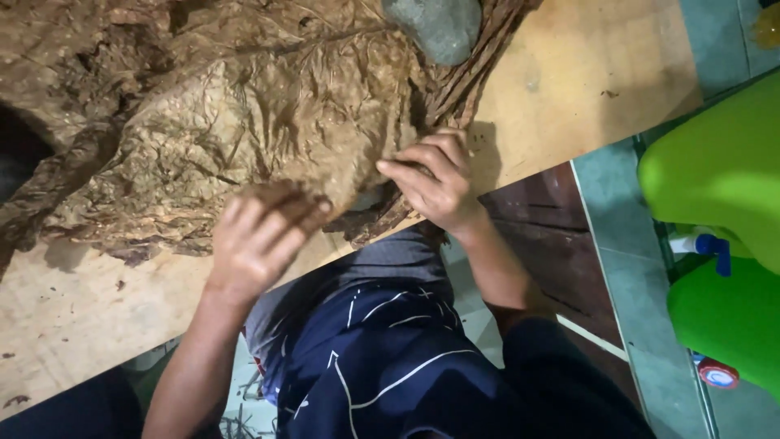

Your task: Flattening large dried tobacco leaves on a table and weighing them down with stones to keep them flat.

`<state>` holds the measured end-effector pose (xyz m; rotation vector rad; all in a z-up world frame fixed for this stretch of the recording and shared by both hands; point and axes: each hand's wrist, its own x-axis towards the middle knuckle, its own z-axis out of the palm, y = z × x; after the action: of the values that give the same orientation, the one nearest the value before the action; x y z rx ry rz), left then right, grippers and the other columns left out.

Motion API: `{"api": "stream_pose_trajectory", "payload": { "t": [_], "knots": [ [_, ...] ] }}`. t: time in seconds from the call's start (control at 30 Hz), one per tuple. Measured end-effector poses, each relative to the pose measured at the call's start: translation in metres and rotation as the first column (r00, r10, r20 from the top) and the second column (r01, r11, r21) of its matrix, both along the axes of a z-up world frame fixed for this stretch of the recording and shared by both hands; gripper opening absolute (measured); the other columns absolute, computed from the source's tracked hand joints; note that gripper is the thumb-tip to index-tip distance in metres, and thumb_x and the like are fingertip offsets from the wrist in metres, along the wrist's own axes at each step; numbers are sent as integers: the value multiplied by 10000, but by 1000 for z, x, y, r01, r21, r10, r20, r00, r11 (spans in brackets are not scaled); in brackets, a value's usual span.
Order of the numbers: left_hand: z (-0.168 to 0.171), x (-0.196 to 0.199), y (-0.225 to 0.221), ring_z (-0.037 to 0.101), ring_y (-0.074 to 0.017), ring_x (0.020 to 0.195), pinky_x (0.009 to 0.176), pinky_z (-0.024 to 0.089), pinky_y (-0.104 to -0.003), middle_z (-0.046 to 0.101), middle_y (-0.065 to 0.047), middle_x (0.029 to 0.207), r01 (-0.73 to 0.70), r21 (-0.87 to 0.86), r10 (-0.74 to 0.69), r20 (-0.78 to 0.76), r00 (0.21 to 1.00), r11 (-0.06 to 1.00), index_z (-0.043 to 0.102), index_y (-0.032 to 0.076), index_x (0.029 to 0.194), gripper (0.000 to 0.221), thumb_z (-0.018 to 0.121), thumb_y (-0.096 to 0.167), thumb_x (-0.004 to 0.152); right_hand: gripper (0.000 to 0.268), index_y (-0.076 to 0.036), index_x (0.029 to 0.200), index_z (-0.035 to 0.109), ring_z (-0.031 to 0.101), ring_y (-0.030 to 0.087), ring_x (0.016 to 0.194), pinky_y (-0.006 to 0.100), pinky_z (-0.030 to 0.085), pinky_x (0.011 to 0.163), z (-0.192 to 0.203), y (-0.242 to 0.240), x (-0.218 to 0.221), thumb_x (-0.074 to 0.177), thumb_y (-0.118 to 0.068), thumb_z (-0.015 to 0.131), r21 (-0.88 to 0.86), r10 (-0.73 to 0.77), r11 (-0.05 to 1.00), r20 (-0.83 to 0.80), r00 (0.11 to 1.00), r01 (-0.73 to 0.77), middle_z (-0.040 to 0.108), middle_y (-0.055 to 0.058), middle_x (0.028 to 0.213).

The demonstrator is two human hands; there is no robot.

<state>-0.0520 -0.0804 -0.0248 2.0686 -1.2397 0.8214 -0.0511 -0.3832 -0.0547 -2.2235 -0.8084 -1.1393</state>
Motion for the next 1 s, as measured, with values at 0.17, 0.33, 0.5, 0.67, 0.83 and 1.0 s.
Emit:
{"api": "stream_pose_trajectory", "payload": {
  "t": [0.17, 0.33, 0.5, 0.67, 0.83, 1.0],
  "knots": [
    [9, -13, -5, 728, -290, 936, 853, 578, -405, 771, -109, 1004, 18, 6, -18, 17, 1000, 1000, 817, 97, 1069, 173, 653, 150, 1069, 56, -100, 927, 870, 751, 320, 866, 509, 604, 862, -22, -22, -26, 892, -57, 874, 99, 70, 993, -53, 996, -64, 818, 111, 975],
    [3, -10, -16, 727, -306, 945, 817, 569, -422, 749, -122, 1044, 41, 23, -39, -70, 997, 999, 793, 89, 1164, 279, 528, 145, 1100, 17, -44, 906, 850, 739, 317, 780, 474, 611, 790, -7, -28, -40, 906, -28, 848, 127, 52, 991, -89, 995, -40, 808, 133, 927],
    [16, 4, -57, 647, -302, 975, 811, 531, -405, 661, -123, 1141, -181, 58, 178, 65, 982, 982, 740, 172, 1389, 476, 759, 424, 985, 67, 11, 957, 843, 750, 344, 770, 456, 635, 718, 4, -2, -36, 906, 36, 807, 289, 124, 953, -108, 986, -89, 795, 191, 959],
    [11, 20, -81, 585, -247, 809, 713, 506, -360, 617, -57, 988, -245, 82, 233, 134, 963, 966, 760, 182, 1266, 323, 675, 397, 1042, 75, 39, 941, 842, 762, 359, 753, 482, 656, 719, 36, 27, -27, 868, 53, 833, 333, 127, 939, -87, 988, -92, 786, 212, 927],
    [28, 49, -84, 615, -155, 657, 574, 528, -275, 633, 19, 928, -275, 116, 279, -21, 960, 954, 731, 196, 970, 117, 676, 275, 1037, 337, -10, 1125, 811, 736, 379, 943, 510, 635, 818, -15, 27, -36, 805, -20, 918, 398, -13, 917, -62, 998, 36, 753, 236, 1141],
    [58, 88, -61, 706, -209, 610, 492, 609, -315, 768, -116, 864, -89, -1, 74, -544, 836, 996, 730, 10, 1084, 227, 663, 198, 1193, 873, -132, 1535, 418, 406, 390, 1509, 616, 430, 1322, -13, 41, -46, 879, -462, 889, 195, 106, 981, -602, 792, 17, 344, 196, 1578]
  ]
}}
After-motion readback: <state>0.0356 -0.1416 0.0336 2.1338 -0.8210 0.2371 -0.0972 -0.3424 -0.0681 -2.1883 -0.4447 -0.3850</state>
